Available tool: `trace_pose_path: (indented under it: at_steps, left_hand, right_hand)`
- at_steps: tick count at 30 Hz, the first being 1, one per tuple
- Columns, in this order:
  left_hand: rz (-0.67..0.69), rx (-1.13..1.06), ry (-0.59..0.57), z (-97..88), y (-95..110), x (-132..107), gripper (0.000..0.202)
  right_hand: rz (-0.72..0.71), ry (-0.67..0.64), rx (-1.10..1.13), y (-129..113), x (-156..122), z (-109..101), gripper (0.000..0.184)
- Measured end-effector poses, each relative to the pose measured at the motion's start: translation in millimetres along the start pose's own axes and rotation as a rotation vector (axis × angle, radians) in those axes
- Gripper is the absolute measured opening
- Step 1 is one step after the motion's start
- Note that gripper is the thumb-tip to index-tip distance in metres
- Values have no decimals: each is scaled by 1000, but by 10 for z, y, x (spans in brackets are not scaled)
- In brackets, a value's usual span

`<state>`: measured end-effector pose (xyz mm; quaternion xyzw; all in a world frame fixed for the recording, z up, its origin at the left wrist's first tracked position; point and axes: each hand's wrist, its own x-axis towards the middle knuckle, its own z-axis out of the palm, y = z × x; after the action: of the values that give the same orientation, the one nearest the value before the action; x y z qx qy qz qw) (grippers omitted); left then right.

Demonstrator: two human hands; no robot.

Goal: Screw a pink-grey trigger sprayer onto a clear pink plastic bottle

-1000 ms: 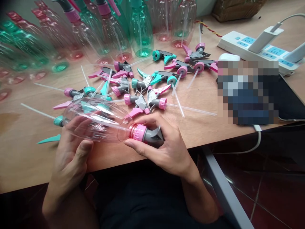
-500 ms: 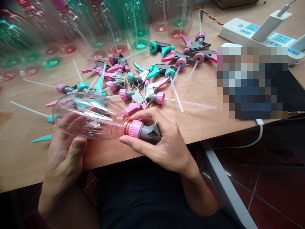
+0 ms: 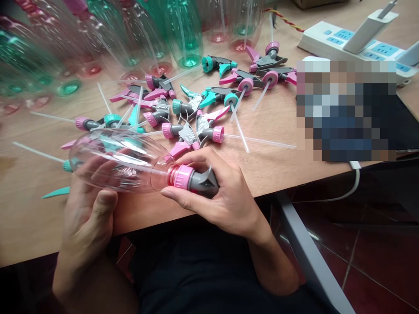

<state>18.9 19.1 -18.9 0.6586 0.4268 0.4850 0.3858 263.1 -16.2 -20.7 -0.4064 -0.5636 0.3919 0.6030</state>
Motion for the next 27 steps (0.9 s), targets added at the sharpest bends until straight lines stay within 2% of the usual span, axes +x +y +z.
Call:
trace_pose_path:
  at_steps: [6, 14, 22, 27]
  left_hand:
    - [-52, 26, 26, -1, 6, 6, 55]
    - [-35, -35, 25, 31, 50, 2, 59]
    - [-46, -67, 13, 46, 91, -26, 62]
    - [-117, -21, -11, 19, 131, -64, 66]
  right_hand:
    - [23, -13, 19, -4, -1, 9, 34]
    - [103, -15, 55, -13, -30, 5, 42]
    - [176, 31, 61, 14, -58, 0, 39]
    - [230, 47, 49, -15, -64, 9, 33]
